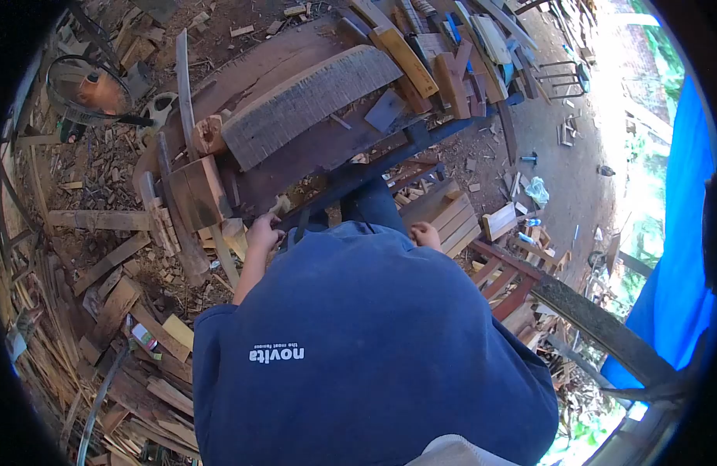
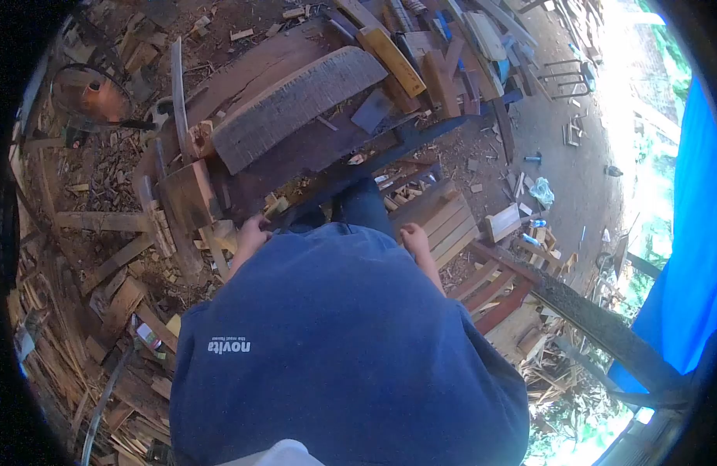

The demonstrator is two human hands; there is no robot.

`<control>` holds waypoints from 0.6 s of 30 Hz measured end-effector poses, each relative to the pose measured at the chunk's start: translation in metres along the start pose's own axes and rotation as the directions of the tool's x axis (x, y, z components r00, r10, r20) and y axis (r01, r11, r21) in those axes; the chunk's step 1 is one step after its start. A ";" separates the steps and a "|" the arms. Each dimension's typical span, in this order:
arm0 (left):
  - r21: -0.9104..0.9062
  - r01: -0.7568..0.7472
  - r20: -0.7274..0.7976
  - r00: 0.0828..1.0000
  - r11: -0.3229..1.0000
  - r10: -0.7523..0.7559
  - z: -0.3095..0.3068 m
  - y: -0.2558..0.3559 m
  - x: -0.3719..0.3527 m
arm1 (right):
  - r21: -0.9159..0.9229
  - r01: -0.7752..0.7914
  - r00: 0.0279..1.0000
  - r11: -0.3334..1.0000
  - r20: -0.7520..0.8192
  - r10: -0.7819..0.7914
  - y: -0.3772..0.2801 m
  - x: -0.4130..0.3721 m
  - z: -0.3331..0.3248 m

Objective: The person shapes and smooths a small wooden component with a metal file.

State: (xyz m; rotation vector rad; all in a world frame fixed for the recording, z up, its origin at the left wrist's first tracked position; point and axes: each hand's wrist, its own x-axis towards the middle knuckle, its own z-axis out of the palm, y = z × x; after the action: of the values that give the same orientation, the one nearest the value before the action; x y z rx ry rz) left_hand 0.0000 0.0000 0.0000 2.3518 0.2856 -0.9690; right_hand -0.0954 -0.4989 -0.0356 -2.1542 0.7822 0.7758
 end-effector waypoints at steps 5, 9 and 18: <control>0.037 -0.027 -0.171 0.985 0.999 0.033 0.010 0.007 -0.023 | -0.032 0.337 0.835 0.941 -0.451 -0.315 -0.118 0.036 -0.065; 0.084 -0.005 -0.225 0.974 0.996 0.024 0.012 0.024 -0.015 | 0.023 0.547 0.666 0.837 -0.617 -0.418 -0.225 0.112 -0.128; -0.041 0.505 0.043 0.863 0.862 -0.503 -0.006 0.194 0.040 | -0.336 0.516 0.741 0.788 -0.286 -0.608 -0.340 0.204 -0.194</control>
State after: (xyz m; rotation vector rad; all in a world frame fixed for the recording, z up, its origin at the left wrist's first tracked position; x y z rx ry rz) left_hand 0.1089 -0.1545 0.0585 2.2524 0.9406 -1.2142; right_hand 0.3331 -0.5150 0.0681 -2.6050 0.1622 0.1217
